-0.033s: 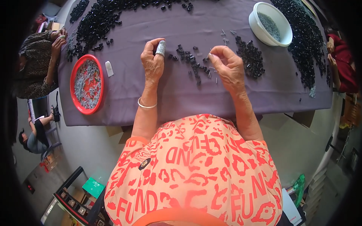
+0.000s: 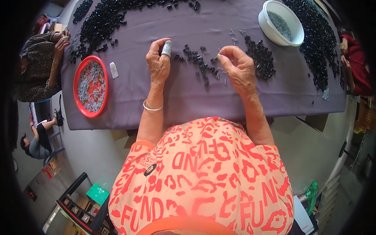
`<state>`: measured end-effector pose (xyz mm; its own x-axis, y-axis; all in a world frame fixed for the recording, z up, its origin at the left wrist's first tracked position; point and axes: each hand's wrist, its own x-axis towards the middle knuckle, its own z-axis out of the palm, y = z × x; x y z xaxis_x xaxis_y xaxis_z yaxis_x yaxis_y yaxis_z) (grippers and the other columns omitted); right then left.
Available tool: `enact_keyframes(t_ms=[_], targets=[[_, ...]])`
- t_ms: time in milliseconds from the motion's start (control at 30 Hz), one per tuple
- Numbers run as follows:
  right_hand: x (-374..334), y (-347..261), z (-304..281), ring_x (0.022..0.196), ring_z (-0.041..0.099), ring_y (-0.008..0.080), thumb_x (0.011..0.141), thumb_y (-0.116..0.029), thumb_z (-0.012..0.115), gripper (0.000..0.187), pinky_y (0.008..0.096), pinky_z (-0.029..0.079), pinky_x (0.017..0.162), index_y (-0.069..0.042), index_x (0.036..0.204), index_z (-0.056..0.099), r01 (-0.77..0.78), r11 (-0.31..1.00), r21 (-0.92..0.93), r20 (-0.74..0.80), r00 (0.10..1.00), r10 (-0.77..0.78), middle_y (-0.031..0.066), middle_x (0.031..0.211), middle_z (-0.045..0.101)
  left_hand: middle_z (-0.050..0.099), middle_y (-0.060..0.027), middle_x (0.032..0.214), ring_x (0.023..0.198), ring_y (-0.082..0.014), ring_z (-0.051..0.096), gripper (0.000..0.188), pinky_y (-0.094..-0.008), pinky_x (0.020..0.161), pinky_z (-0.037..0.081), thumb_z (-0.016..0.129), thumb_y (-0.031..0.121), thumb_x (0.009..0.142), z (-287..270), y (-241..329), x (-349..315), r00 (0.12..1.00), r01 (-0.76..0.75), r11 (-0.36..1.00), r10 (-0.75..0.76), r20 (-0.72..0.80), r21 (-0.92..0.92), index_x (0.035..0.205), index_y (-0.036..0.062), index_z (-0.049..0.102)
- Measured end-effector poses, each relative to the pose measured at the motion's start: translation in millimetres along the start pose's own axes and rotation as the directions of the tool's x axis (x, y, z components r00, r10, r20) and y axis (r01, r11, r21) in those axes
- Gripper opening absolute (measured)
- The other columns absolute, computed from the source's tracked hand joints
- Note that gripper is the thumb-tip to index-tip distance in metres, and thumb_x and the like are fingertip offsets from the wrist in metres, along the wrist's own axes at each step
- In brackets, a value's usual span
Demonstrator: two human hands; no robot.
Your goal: The person repeatedly picks up small springs and plastic components from the table and inserts the springs into the plastic components by hand to assemble them.
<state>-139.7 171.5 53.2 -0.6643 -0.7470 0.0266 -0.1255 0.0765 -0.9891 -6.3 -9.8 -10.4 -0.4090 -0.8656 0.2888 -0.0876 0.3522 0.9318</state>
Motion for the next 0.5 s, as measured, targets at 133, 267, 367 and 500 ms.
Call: enact_keyframes(t_ms=[133,267,367,500], targets=[[-19,-2,-7,0.071,0.055,0.0030,0.088,-0.006,0.065,0.009,0.0176,0.045,0.064,-0.003,0.096,0.064,-0.110,0.983,0.148,0.109,0.989,0.095,-0.0030,0.081,0.062,0.064,-0.0069,0.084,0.076,-0.0153,0.061,0.017,-0.0270,0.071,0.048,0.059,-0.003,0.080,-5,7,1,1.000,0.026,0.998,-0.026,-0.009,-0.063,0.094,0.0019,0.066],[-49,15,-10,0.078,0.059,0.0039,0.088,-0.005,0.065,0.011,0.0194,0.049,0.069,-0.003,0.098,0.064,-0.164,0.973,0.164,0.140,0.980,0.141,-0.0023,0.085,0.064,0.064,-0.0081,0.086,0.077,-0.0172,0.061,0.017,-0.0288,0.070,0.049,0.061,-0.001,0.081,-13,20,-15,0.999,0.048,0.997,-0.048,0.001,-0.061,0.096,0.0027,0.065],[-61,19,-13,0.076,0.057,0.0033,0.088,-0.004,0.064,0.009,0.0185,0.048,0.068,-0.002,0.097,0.063,-0.160,0.981,0.113,0.111,0.983,0.148,-0.0028,0.084,0.062,0.064,-0.0093,0.086,0.079,-0.0230,0.060,0.016,-0.0335,0.072,0.048,0.064,0.000,0.078,-25,28,-50,0.997,-0.042,0.988,0.031,0.074,0.151,0.094,0.0038,0.065],[-67,32,-13,0.072,0.053,0.0031,0.088,-0.002,0.063,0.006,0.0177,0.044,0.064,-0.001,0.093,0.061,-0.096,0.995,0.004,0.099,0.991,0.095,-0.0039,0.081,0.058,0.062,-0.0096,0.086,0.084,-0.0298,0.055,0.017,-0.0388,0.076,0.045,0.068,0.001,0.072,-30,44,-83,0.945,-0.298,0.885,0.220,0.243,0.357,0.088,0.0057,0.064]])
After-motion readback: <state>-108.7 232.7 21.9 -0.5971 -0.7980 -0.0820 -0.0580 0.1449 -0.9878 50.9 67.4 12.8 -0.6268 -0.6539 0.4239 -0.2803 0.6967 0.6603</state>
